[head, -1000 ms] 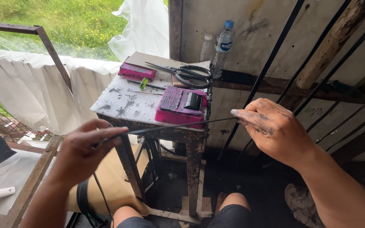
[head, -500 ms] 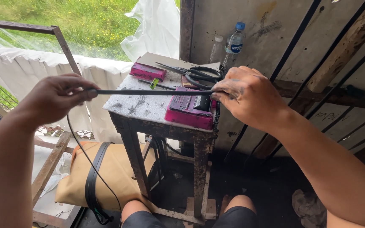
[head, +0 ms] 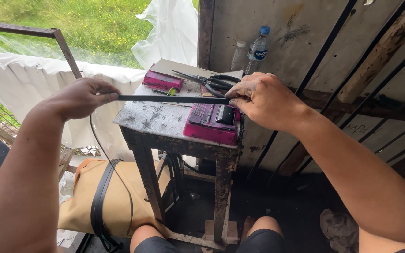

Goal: Applying edge paint to long leather strips using a specialized machine and hanging them to dry.

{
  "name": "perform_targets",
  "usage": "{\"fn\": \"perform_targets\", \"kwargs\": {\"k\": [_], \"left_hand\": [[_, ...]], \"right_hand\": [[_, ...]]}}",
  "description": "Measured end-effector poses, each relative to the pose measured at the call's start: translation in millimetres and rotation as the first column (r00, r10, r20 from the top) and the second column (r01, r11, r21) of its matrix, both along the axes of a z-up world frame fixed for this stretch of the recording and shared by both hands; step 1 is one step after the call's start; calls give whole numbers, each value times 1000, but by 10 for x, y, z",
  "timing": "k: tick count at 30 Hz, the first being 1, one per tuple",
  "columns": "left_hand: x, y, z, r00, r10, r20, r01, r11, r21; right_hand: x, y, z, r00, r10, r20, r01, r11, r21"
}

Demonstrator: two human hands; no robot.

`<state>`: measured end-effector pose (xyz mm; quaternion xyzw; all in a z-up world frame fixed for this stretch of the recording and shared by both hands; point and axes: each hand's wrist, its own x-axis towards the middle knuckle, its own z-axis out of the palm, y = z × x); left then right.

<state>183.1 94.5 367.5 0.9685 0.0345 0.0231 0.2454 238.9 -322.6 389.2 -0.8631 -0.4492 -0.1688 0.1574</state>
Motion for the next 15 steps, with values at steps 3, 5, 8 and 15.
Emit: {"fn": "perform_targets", "kwargs": {"k": [3, 5, 8, 15], "left_hand": [[-6, -114, 20, 991, 66, -113, -67, 998, -7], [-54, -243, 72, 982, 96, -161, -97, 995, 4], [-47, -380, 34, 999, 38, 14, -38, 999, -4], [48, -929, -137, 756, -333, 564, 383, 923, 32]], "right_hand": [[-84, 53, 90, 993, -47, -107, 46, 999, -12], [-99, 70, 114, 988, -68, -136, 64, 997, -39], [-90, 81, 116, 990, -54, -132, 45, 997, -69], [-78, 87, 97, 993, 8, -120, -6, 1000, 19]]}}
